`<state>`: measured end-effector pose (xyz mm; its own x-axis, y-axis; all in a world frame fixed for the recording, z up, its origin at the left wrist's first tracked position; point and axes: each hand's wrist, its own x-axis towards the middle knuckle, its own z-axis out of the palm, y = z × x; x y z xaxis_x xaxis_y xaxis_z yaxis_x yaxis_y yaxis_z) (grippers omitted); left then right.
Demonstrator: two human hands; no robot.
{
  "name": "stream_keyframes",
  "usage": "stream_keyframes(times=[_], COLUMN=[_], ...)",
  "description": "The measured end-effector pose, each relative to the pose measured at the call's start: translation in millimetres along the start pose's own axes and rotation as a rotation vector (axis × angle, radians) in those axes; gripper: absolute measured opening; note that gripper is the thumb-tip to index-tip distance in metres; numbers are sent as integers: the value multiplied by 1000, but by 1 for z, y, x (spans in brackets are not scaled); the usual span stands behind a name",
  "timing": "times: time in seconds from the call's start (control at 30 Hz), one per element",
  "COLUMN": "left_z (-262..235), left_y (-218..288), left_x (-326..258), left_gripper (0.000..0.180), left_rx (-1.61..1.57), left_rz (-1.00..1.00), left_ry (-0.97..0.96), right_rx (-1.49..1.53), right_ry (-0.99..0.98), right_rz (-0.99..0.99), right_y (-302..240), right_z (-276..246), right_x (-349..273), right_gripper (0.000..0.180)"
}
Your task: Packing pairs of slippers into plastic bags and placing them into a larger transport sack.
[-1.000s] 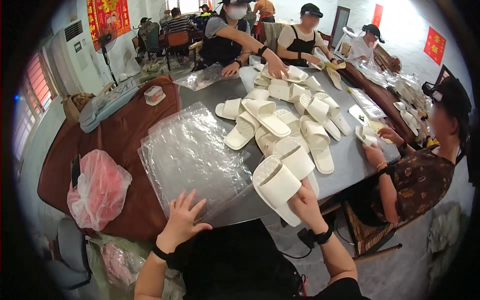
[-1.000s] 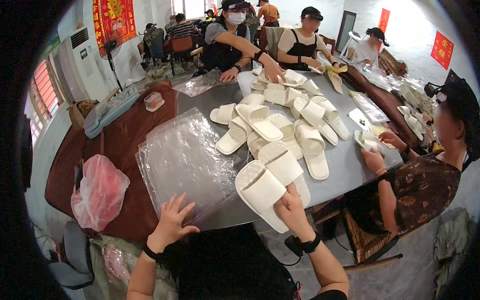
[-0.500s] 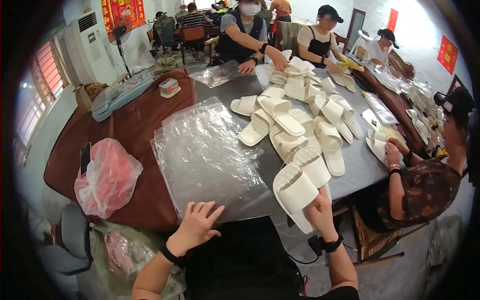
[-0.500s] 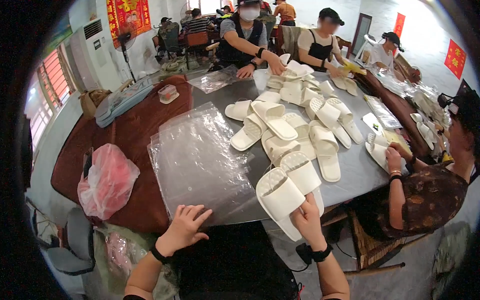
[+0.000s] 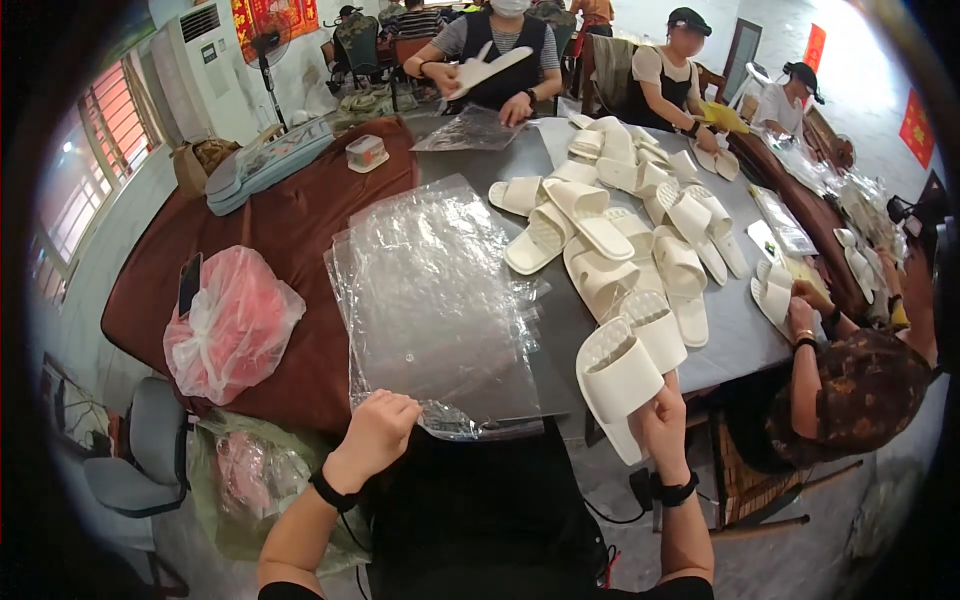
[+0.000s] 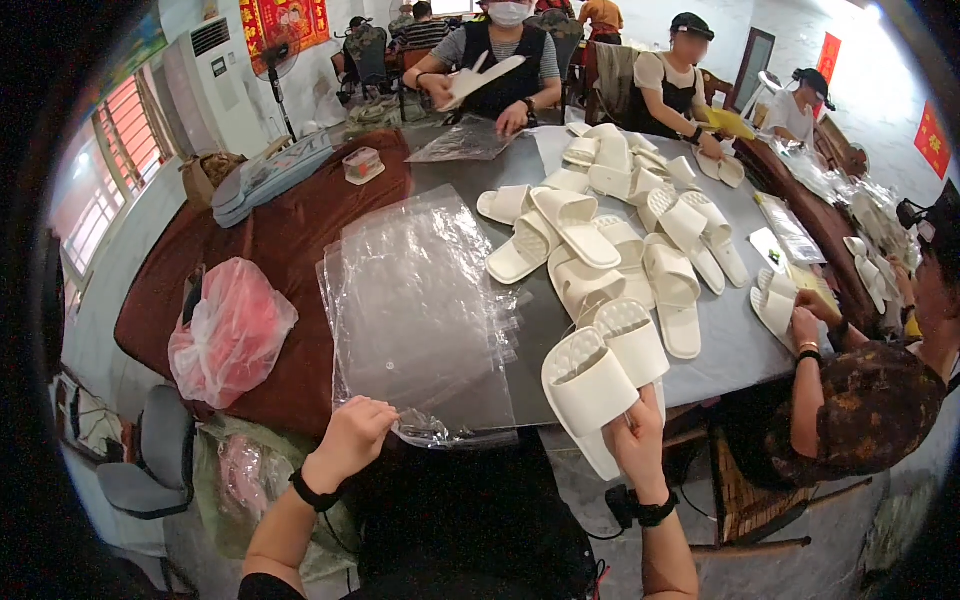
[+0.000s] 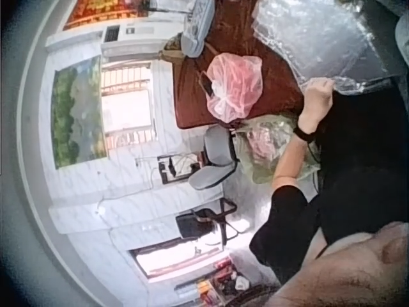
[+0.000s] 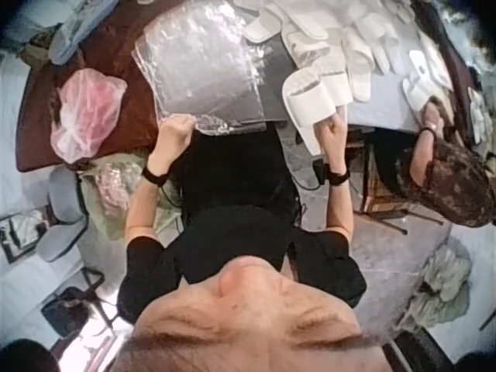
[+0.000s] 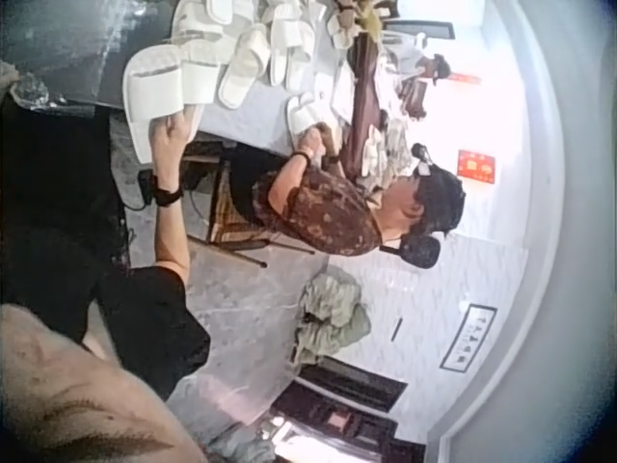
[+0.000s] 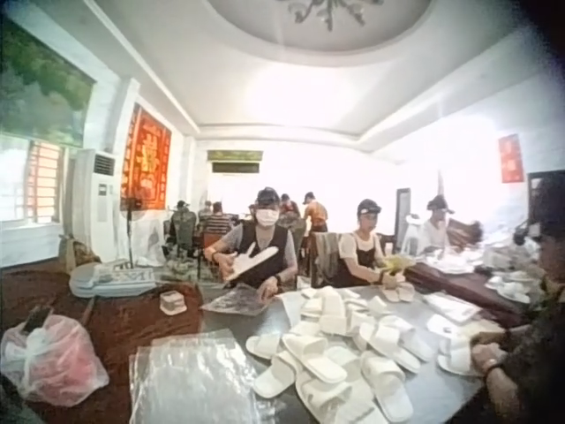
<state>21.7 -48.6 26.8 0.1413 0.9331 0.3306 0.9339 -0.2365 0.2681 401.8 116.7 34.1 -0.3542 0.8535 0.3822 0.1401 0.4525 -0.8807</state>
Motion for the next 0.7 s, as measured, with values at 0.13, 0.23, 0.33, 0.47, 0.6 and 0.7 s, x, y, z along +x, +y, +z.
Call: stream_keyframes(times=[0.13,0.23,0.33,0.47,0.6,0.7], left_z=[1,-6,-25,-48,-48,-36], left_y=[-4,0,1,1,-9,-1], left_x=[4,7,18,35,44,53], left_gripper=[16,13,10,5,11,11], left_rx=[31,0,-292,-493,-227,18], left_rz=[28,-59,-303,-421,-394,-316], left_ry=[16,39,364,655,609,499], right_rx=[-62,-83,-106,-21,-66,-87], right_ry=[-3,15,38,102,98,84], right_rz=[-18,-51,-49,-68,-134,-154], right_y=[0,-1,-3,-13,-19,-19], right_z=[-4,-7,-9,-7,-7,-9], right_x=[-2,-6,-6,-7,-5,-7], right_gripper=[35,34,35,35,34,34])
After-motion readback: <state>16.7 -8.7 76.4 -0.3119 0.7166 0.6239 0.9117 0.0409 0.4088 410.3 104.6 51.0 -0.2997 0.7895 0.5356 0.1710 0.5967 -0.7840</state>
